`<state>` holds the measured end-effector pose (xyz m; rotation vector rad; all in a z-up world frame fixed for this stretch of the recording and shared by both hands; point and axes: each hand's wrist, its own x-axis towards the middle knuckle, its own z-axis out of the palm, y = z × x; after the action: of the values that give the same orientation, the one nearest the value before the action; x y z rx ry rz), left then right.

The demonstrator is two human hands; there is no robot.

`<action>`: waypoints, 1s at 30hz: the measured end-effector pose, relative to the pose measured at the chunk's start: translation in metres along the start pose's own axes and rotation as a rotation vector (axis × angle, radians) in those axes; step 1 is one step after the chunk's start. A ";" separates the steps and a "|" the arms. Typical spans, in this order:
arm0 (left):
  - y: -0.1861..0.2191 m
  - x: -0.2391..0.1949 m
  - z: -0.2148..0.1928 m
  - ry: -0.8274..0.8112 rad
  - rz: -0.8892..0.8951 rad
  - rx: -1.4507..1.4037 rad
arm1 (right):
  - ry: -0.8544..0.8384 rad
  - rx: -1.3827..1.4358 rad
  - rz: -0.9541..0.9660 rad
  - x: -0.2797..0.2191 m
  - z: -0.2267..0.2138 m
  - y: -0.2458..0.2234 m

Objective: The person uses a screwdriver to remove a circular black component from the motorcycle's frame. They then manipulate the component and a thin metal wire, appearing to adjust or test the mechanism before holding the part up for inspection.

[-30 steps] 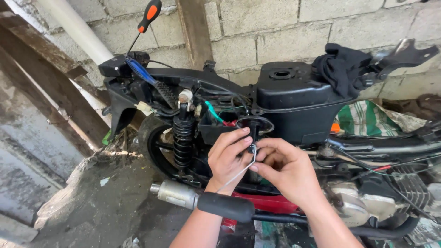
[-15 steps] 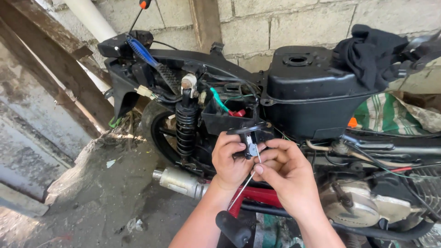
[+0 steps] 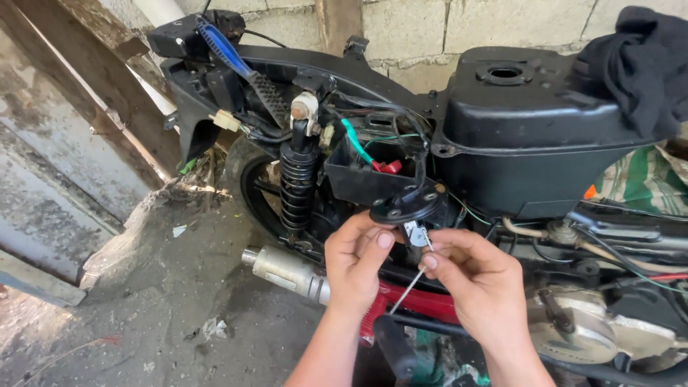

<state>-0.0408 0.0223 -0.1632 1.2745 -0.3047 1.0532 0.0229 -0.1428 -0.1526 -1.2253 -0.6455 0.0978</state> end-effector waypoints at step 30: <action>-0.048 -0.003 -0.012 -0.085 -0.296 -0.722 | 0.012 -0.109 -0.186 -0.001 0.011 0.019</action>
<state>-0.0099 0.0347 -0.1993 0.6801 -0.4908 0.5515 0.0217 -0.1276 -0.1676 -1.2638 -0.7589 -0.1008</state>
